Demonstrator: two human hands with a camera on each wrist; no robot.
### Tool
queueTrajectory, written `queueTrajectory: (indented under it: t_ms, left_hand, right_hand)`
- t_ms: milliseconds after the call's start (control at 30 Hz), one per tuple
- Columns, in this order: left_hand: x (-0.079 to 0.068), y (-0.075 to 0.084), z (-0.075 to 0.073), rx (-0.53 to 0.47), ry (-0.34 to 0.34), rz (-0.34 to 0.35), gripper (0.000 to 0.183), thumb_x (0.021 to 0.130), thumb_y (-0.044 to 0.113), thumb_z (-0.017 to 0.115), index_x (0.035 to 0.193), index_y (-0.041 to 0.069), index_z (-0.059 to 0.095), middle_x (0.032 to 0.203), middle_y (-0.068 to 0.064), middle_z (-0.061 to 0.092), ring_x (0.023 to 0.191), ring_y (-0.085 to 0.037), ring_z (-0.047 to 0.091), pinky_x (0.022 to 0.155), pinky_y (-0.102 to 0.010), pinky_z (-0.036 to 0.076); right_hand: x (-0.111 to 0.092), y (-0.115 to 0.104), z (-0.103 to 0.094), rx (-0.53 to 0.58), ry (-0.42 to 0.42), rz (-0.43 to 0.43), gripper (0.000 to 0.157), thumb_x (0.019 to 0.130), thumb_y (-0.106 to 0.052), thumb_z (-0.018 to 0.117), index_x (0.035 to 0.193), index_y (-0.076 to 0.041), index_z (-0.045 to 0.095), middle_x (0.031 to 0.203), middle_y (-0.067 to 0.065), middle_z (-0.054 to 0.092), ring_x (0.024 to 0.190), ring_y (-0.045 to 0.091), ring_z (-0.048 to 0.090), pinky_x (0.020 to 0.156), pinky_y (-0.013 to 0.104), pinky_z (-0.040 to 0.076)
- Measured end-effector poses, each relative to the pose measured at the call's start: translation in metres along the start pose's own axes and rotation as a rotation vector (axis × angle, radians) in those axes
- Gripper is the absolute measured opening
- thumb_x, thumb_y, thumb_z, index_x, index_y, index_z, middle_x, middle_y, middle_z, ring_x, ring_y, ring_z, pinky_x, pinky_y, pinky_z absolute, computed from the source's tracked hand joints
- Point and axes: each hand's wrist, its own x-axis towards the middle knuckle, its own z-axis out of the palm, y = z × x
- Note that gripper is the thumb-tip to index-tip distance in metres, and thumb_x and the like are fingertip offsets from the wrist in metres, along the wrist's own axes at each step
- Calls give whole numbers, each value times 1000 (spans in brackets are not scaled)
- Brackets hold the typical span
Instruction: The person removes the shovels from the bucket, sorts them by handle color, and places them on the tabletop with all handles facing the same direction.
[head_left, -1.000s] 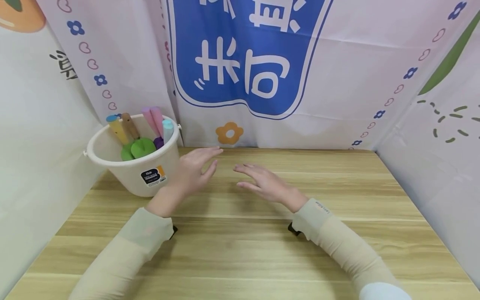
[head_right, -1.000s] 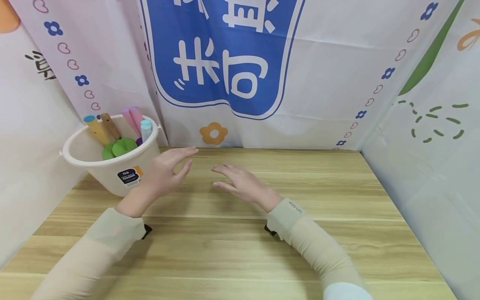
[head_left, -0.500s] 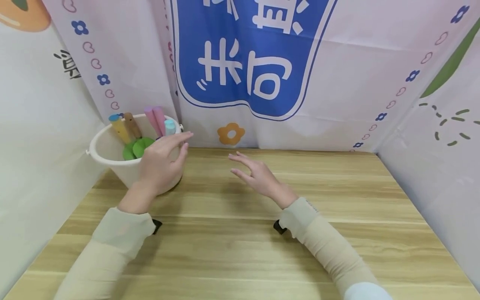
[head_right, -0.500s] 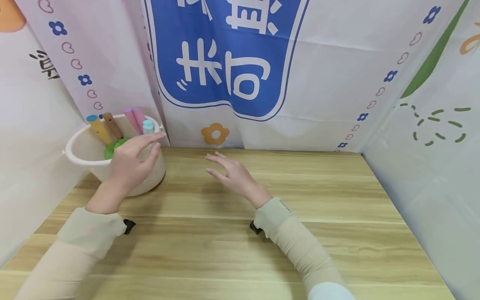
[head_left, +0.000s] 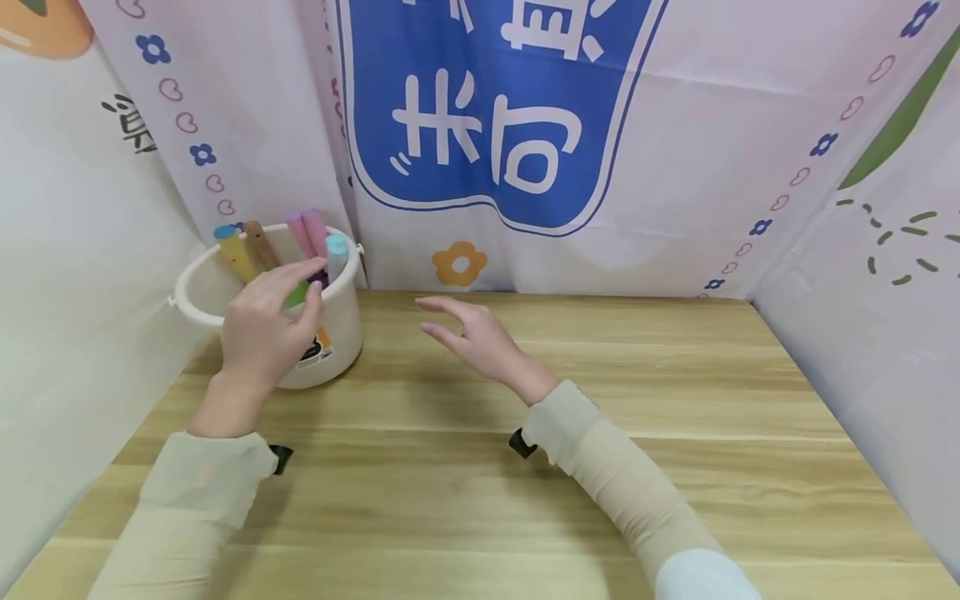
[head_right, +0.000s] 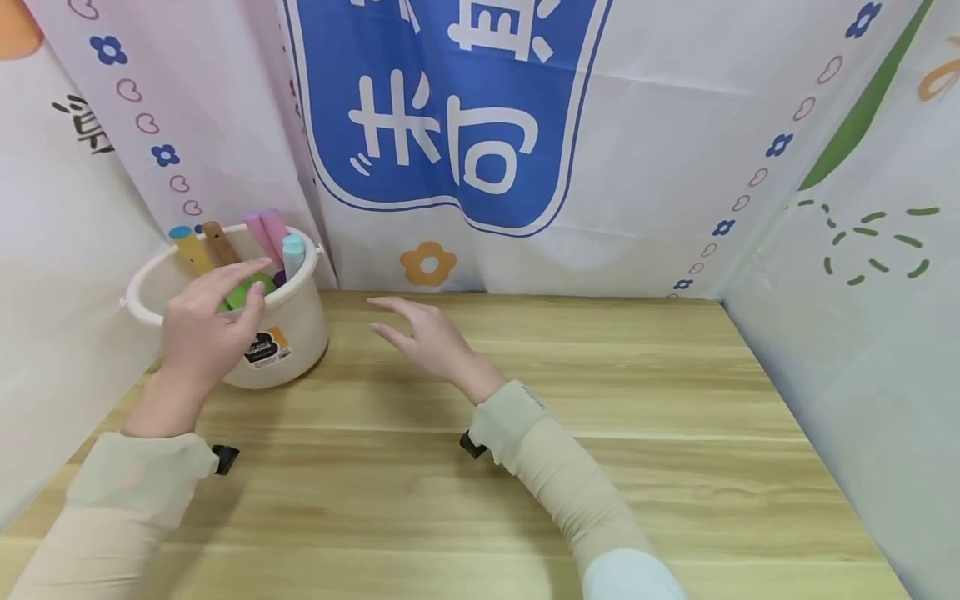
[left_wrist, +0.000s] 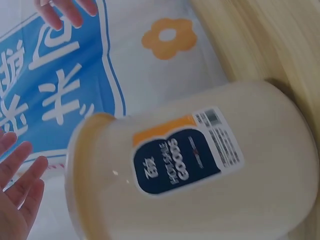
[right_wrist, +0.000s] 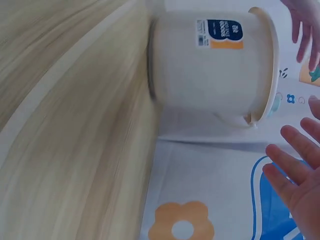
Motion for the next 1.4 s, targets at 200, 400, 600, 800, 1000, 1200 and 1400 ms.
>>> queueTrajectory:
  t_ms: [200,400,600,800,1000,1200,1400]
  left_hand:
    - [-1,-11,-10,42,-56,-61,33,97,13,58,123,0,72,119,-20,72,107,-44,68,92,-58,54]
    - [-4,-25,-24,53,-29,-145,31,97,11,59,123,0,72,114,-21,73,98,-44,69,90,-44,54]
    - [-8,-41,-37,32,73,-232,28,97,8,59,120,-2,73,112,-22,74,96,-44,69,85,-3,35]
    - [-13,-56,-51,30,119,-383,30,102,16,57,122,4,75,120,-13,73,107,3,64,90,-4,43]
    - [-17,-71,-60,33,164,-577,33,103,23,55,121,3,75,120,-7,74,95,15,57,87,-11,52]
    - [-23,-85,-63,28,207,-623,32,102,22,57,119,2,76,117,-7,75,91,13,59,81,-9,53]
    - [-27,-100,-68,54,199,-676,35,102,26,56,120,4,76,116,2,75,89,14,59,80,-6,51]
  right_hand:
    - [14,-8,6,89,14,23,40,106,-26,61,142,-7,61,140,6,64,128,19,60,109,27,45]
    - [23,-12,17,323,61,117,39,107,-27,59,140,-7,62,135,7,67,118,14,65,100,24,51]
    - [31,-14,28,523,120,174,37,106,-21,59,139,-3,61,131,14,68,117,16,65,100,25,52]
    - [40,-19,39,625,143,214,39,106,-17,59,141,1,58,128,21,67,112,23,67,97,30,55]
    - [50,-29,49,711,141,262,40,105,-16,61,141,1,59,126,19,68,112,31,68,93,27,57]
    - [59,-37,57,759,151,281,39,104,-14,63,139,2,59,125,20,68,109,29,69,95,35,57]
    - [62,-38,64,799,141,309,40,104,-11,63,141,2,58,128,21,67,110,30,69,96,39,57]
